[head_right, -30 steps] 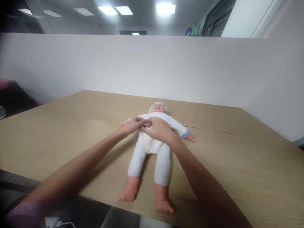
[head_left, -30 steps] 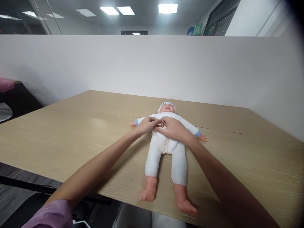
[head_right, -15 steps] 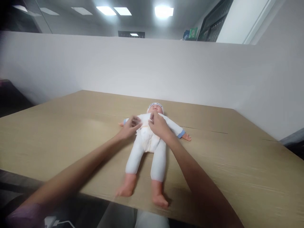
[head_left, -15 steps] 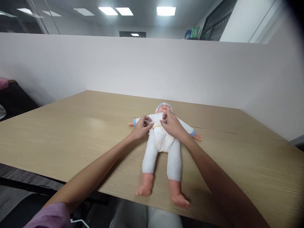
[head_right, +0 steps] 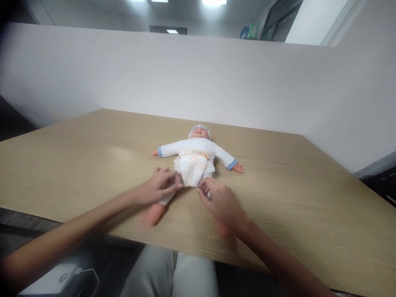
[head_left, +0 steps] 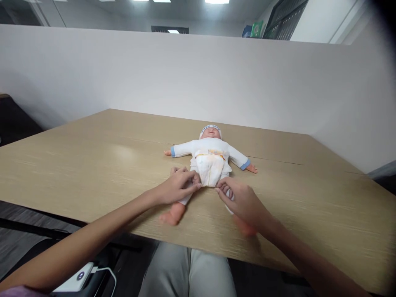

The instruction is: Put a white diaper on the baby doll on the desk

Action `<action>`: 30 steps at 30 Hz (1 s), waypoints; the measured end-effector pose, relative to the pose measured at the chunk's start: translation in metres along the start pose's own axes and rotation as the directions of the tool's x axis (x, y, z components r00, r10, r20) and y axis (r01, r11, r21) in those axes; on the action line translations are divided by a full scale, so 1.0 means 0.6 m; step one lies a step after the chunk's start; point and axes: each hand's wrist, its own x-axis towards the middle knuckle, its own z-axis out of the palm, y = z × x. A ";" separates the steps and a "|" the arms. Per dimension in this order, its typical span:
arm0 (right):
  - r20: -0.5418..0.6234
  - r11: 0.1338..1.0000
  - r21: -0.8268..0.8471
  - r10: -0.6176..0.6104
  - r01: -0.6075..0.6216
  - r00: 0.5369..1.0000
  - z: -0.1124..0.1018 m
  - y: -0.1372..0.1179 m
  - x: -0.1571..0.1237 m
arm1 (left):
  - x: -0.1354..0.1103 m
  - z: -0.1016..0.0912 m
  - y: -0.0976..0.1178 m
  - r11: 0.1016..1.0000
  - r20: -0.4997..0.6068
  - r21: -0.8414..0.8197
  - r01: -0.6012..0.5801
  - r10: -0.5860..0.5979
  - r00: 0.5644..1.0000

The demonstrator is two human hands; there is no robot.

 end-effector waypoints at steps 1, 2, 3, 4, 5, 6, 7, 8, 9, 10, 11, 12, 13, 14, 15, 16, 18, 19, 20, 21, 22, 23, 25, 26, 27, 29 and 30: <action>-0.026 0.999 -0.030 0.021 -0.022 0.999 0.002 0.005 0.004 | 0.005 0.006 -0.007 1.000 -0.042 0.006 0.017 -0.017 0.999; -0.041 0.998 -0.054 0.034 -0.036 0.999 0.004 0.008 0.011 | 0.012 0.011 -0.012 1.000 -0.072 0.013 0.028 -0.027 0.997; -0.049 0.996 -0.073 0.042 -0.046 0.998 0.005 0.009 0.017 | 0.018 0.015 -0.015 0.999 -0.095 0.021 0.037 -0.035 0.995; -0.055 0.994 -0.091 0.049 -0.054 0.997 0.007 0.008 0.024 | 0.025 0.018 -0.016 0.998 -0.111 0.032 0.045 -0.041 0.993; -0.060 0.992 -0.109 0.057 -0.063 0.997 0.010 0.006 0.029 | 0.031 0.021 -0.016 0.998 -0.123 0.044 0.051 -0.045 0.991; -0.062 0.990 -0.125 0.063 -0.070 0.996 0.013 0.004 0.034 | 0.036 0.023 -0.015 0.997 -0.131 0.055 0.056 -0.049 0.990; -0.064 0.988 -0.136 0.064 -0.072 0.996 0.016 0.002 0.036 | 0.040 0.025 -0.014 0.996 -0.141 0.064 0.059 -0.050 0.989; -0.065 0.987 -0.142 0.060 -0.069 0.996 0.019 0.001 0.038 | 0.044 0.026 -0.014 0.996 -0.147 0.072 0.058 -0.047 0.988; -0.070 0.988 -0.142 0.052 -0.062 0.996 0.022 0.001 0.038 | 0.046 0.027 -0.014 0.995 -0.150 0.081 0.054 -0.041 0.988; -0.078 0.989 -0.136 0.040 -0.051 0.996 0.024 0.001 0.036 | 0.048 0.027 -0.014 0.995 -0.151 0.090 0.047 -0.033 0.988; -0.088 0.992 -0.124 0.027 -0.038 0.996 0.027 0.001 0.034 | 0.049 0.027 -0.015 0.995 -0.150 0.096 0.036 -0.022 0.988; -0.098 0.994 -0.109 0.016 -0.027 0.995 0.029 0.002 0.032 | 0.049 0.028 -0.016 0.995 -0.149 0.093 0.025 -0.011 0.989; -0.109 0.996 -0.092 0.007 -0.018 0.994 0.031 0.002 0.029 | 0.049 0.028 -0.018 0.997 -0.151 0.080 0.017 -0.005 0.989; -0.119 0.997 -0.079 0.002 -0.012 0.993 0.034 0.001 0.026 | 0.048 0.029 -0.020 0.998 -0.156 0.059 0.014 -0.005 0.988; -0.126 0.998 -0.068 -0.001 -0.007 0.992 0.036 0.001 0.024 | 0.047 0.029 -0.022 0.999 -0.164 0.037 0.010 -0.003 0.986; -0.130 0.998 -0.061 -0.003 -0.005 0.991 0.038 0.000 0.022 | 0.045 0.030 -0.023 1.000 -0.176 0.017 0.001 0.002 0.984; -0.141 0.999 -0.051 0.000 -0.007 0.990 0.043 -0.002 0.019 | 0.042 0.032 -0.026 0.999 -0.214 -0.022 -0.024 0.019 0.977; -0.148 0.999 -0.045 0.002 -0.009 0.989 0.045 -0.002 0.017 | 0.041 0.033 -0.026 0.998 -0.235 -0.040 -0.040 0.030 0.972; -0.155 0.999 -0.040 0.005 -0.011 0.988 0.048 -0.003 0.016 | 0.041 0.034 -0.026 0.997 -0.253 -0.057 -0.053 0.037 0.967; -0.163 0.999 -0.036 0.006 -0.012 0.987 0.050 -0.003 0.015 | 0.040 0.034 -0.026 0.995 -0.269 -0.074 -0.060 0.038 0.963; -0.171 0.999 -0.035 0.007 -0.013 0.985 0.052 -0.003 0.014 | 0.040 0.035 -0.025 0.994 -0.278 -0.088 -0.062 0.035 0.960; -0.179 0.999 -0.035 0.004 -0.011 0.984 0.053 -0.003 0.013 | 0.039 0.035 -0.024 0.993 -0.281 -0.099 -0.063 0.032 0.959; -0.191 0.999 -0.034 -0.004 -0.003 0.982 0.055 -0.003 0.011 | 0.039 0.035 -0.022 0.992 -0.279 -0.111 -0.061 0.028 0.960; -0.194 0.999 -0.032 -0.008 0.001 0.981 0.056 -0.003 0.011 | 0.038 0.035 -0.021 0.992 -0.278 -0.114 -0.059 0.025 0.960; -0.196 1.000 -0.030 -0.010 0.004 0.980 0.057 -0.003 0.010 | 0.038 0.034 -0.020 0.992 -0.277 -0.116 -0.055 0.021 0.961; -0.194 1.000 -0.027 -0.006 0.001 0.981 0.058 -0.003 0.011 | 0.038 0.034 -0.020 0.992 -0.272 -0.121 -0.048 0.014 0.962; -0.193 1.000 -0.026 0.001 -0.007 0.981 0.058 -0.004 0.011 | 0.038 0.034 -0.021 0.991 -0.269 -0.125 -0.047 0.012 0.963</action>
